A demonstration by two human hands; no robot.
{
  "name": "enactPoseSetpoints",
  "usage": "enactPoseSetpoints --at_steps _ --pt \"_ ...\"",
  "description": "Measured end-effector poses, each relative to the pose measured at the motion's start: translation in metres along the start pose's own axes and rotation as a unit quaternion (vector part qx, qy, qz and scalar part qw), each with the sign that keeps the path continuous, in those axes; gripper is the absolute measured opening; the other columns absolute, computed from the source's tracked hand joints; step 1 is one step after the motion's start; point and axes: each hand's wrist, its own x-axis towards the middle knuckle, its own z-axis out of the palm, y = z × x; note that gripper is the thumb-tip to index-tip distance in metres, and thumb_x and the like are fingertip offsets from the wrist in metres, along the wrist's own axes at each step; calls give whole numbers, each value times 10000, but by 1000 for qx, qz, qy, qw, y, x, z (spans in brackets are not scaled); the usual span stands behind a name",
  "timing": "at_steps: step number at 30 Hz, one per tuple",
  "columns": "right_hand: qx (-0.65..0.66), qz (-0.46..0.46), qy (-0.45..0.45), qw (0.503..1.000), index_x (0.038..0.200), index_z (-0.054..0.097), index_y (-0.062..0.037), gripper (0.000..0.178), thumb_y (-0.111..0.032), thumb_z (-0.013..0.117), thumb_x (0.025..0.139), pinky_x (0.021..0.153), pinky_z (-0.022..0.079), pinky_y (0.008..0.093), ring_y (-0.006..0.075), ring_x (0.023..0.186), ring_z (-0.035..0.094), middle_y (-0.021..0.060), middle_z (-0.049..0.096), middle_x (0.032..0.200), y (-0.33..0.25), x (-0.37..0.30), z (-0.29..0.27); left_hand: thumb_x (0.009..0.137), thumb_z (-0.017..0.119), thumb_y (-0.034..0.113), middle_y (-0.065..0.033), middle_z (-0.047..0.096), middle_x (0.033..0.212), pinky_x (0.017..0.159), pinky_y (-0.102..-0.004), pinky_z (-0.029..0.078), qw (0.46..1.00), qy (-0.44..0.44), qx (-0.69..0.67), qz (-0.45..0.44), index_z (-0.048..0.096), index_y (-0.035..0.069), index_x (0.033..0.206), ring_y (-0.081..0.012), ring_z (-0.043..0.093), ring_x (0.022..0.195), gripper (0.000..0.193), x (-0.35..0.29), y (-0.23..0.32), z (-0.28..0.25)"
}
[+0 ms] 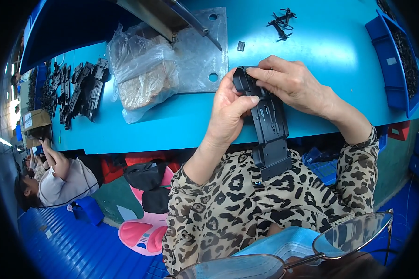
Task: The person assembles a toy truck by attaching plastic parts and toy wheels to a toy truck chassis with screws, using an electric screwdriver.
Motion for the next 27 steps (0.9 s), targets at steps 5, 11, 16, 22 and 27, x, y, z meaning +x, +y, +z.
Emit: enactPoseSetpoints --at_steps 5,11,16,22,27 --pt "19 7 -10 1000 995 582 -19 249 -78 603 754 524 506 285 219 655 603 113 554 840 3 1 0 708 484 -89 -92 491 1042 748 -245 469 1000 -4 -5 -4 244 -16 1256 -133 531 905 603 0 -1 -1" --pt "49 31 11 998 944 599 -38 216 -121 618 745 516 476 325 254 618 578 105 547 783 2 2 0 710 476 -87 -90 484 1048 741 -247 473 1000 -6 -7 -2 248 -14 1255 -133 531 906 595 1 -2 -2" --pt "18 36 1 999 925 598 -39 207 -125 624 739 511 469 326 253 618 575 103 542 782 -4 3 -3 710 471 -72 -82 486 1031 693 -236 478 999 -26 -19 -18 262 -5 1251 -123 532 882 584 2 -3 -5" --pt "40 56 -9 998 923 591 -41 208 -125 623 735 530 469 328 251 625 576 98 539 787 -3 3 -4 709 469 -71 -78 489 1020 655 -230 485 999 -23 -8 -28 271 -1 1243 -121 537 859 574 2 -2 -6" --pt "21 64 -6 998 914 589 -43 209 -133 625 729 541 470 334 258 646 579 98 541 809 -5 3 -2 710 471 -65 -78 490 1013 652 -225 489 1000 -12 -6 -24 273 -3 1240 -118 539 854 570 1 -2 -4"
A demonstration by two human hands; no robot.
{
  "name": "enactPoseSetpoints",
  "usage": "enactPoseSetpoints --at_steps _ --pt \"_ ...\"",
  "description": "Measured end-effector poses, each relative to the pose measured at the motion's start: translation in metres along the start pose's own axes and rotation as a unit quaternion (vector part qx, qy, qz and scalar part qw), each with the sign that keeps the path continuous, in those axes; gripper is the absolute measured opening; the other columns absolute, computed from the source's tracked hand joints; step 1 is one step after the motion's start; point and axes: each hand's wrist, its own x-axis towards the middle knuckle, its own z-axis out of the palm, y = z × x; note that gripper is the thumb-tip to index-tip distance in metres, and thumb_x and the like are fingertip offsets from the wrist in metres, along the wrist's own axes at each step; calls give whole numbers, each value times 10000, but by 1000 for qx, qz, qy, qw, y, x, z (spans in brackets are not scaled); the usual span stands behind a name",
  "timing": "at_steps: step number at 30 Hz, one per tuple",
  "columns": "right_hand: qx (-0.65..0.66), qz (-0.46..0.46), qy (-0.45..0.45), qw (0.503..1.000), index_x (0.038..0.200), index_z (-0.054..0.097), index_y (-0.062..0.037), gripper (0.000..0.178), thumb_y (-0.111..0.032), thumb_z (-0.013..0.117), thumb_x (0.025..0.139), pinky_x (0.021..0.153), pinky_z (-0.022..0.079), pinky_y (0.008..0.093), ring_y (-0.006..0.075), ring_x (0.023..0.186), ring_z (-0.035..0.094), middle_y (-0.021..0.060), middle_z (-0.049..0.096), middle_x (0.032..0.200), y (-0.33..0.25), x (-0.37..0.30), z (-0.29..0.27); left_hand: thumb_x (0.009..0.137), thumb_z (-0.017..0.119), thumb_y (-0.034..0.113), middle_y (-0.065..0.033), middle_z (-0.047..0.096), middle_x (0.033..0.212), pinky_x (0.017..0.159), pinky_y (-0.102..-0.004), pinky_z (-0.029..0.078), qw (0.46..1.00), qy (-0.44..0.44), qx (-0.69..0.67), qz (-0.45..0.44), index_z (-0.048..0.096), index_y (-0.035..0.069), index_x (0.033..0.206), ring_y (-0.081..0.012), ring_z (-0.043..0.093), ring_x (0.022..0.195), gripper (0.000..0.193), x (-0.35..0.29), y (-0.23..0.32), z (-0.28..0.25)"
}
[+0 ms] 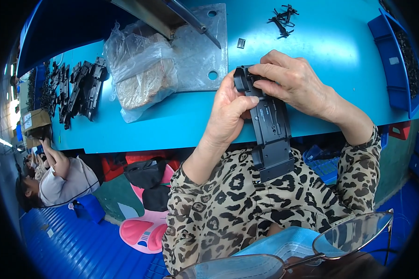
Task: The person assembles a toy truck by attaching plastic parts and toy wheels to a toy truck chassis with screws, using an electric screwdriver.
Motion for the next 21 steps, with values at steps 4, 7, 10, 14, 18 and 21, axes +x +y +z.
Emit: enactPoseSetpoints --at_steps 4,7,10,14,18,21 --pt "-2 14 -2 1000 917 592 -41 210 -130 621 729 547 472 337 259 656 582 98 543 819 0 1 1 709 474 -60 -79 490 1013 653 -225 494 1000 -4 4 -8 273 -10 1237 -115 544 849 568 1 1 -3" --pt "26 12 11 1000 906 599 -35 202 -132 620 731 561 475 337 263 661 583 97 552 838 2 0 3 707 481 -55 -77 498 999 636 -225 499 1000 3 7 -13 283 -11 1227 -115 554 828 558 1 -1 -4" --pt "45 12 4 999 901 604 -27 201 -127 623 727 578 477 338 268 667 583 100 562 853 4 1 3 705 489 -48 -74 508 977 602 -217 499 999 16 -22 -28 305 -10 1203 -115 564 796 533 1 0 -1" --pt "74 31 -8 997 876 613 -17 180 -110 626 723 573 467 339 275 658 580 111 572 804 4 2 0 704 495 -46 -71 516 961 578 -209 495 999 25 -20 -25 322 -7 1182 -111 569 777 509 1 0 -1" --pt "73 24 -12 997 849 620 -12 160 -106 629 720 546 452 341 277 636 573 110 570 751 6 3 0 707 494 -48 -65 516 948 569 -205 492 999 12 -16 -32 334 -2 1165 -98 565 766 486 1 -1 -3" --pt "57 23 -11 998 850 615 -13 157 -103 625 720 536 449 346 279 620 567 105 564 751 3 1 2 705 495 -50 -59 516 939 566 -203 491 999 17 -16 -34 339 1 1158 -93 562 759 482 1 -2 -2"
